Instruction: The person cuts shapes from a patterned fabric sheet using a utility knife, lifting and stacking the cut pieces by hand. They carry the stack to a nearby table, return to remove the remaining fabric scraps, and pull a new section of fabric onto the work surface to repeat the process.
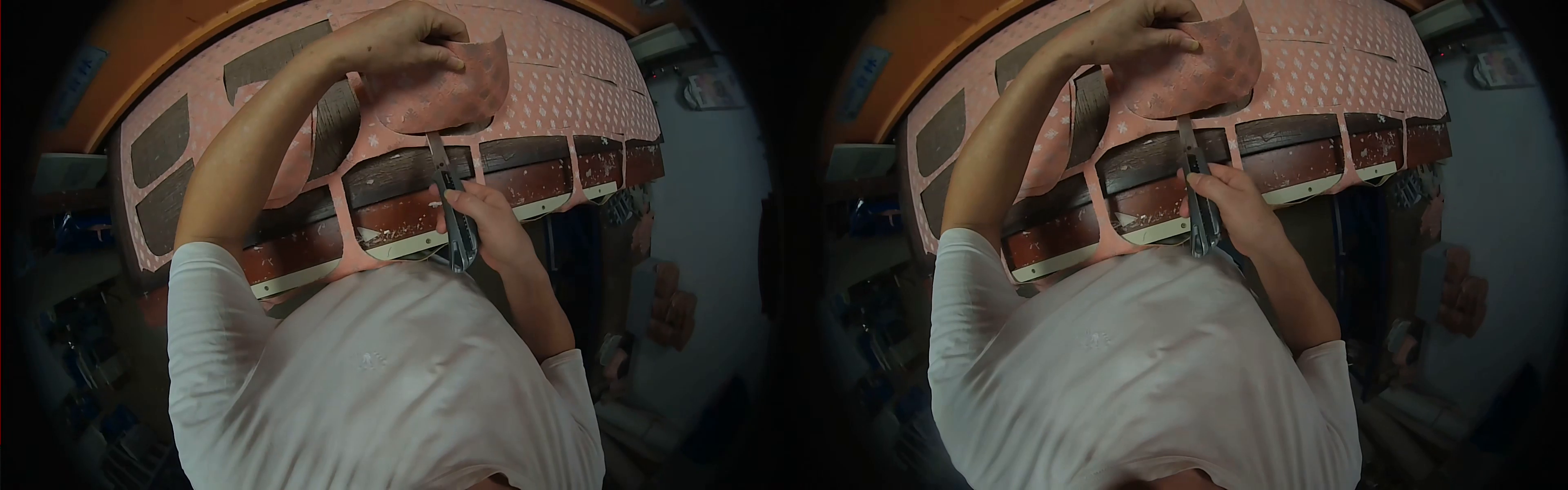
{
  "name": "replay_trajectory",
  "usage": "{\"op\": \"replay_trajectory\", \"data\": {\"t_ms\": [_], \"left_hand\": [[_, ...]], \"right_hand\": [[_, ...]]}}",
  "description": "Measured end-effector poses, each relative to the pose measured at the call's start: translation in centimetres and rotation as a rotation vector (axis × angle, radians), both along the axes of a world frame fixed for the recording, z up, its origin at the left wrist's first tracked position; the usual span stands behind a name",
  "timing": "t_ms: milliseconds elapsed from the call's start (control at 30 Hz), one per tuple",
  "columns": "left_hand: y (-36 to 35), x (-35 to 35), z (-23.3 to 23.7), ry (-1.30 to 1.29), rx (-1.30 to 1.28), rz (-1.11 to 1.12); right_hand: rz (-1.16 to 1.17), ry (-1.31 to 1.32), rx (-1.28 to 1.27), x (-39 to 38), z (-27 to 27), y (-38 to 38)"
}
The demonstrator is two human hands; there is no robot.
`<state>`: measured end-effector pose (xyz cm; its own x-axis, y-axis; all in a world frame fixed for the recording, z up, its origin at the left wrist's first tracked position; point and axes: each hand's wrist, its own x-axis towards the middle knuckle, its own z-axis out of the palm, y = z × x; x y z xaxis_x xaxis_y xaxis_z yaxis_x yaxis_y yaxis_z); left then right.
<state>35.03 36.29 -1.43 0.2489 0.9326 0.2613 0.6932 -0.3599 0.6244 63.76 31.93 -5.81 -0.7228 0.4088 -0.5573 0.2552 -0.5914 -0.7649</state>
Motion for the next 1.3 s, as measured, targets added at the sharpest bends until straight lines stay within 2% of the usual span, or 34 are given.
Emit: {"op": "replay_trajectory", "data": {"t_ms": [100, 333, 433, 533, 833, 1033, 1167, 1300], "left_hand": [[-0.1, -0.6, 0.0, 0.003, 0.02, 0.007], [0.0, -1.2, -0.2, 0.017, 0.058, 0.02], [0.0, -1.4, -0.3, 0.017, 0.072, 0.028], [0.1, -1.7, -0.2, 0.018, 0.087, 0.036], [0.1, -2.0, -0.4, 0.03, 0.131, 0.063], [-0.1, -1.9, 0.1, 0.043, 0.161, 0.083], [-0.1, -1.9, 0.1, -0.005, 0.177, 0.092], [-0.4, -1.7, 1.4, -0.081, 0.303, 0.121]], "right_hand": [[0.026, 0.088, -0.053, 0.2, -0.3, -1.1], [0.053, 0.11, -0.08, -2.8, -0.4, -1.9], [0.011, 0.181, -0.168, -3.4, -0.2, -2.5], [-0.02, 0.335, -0.387, -3.8, 0.0, -3.1], [0.027, 0.42, -0.469, -7.9, 0.3, -4.4], [-0.068, 0.455, -0.537, -10.3, -1.1, -4.4], [-0.026, 0.517, -0.503, -12.0, -1.1, -3.6], [0.004, 0.504, -0.402, -13.3, -0.6, -3.1]]}}
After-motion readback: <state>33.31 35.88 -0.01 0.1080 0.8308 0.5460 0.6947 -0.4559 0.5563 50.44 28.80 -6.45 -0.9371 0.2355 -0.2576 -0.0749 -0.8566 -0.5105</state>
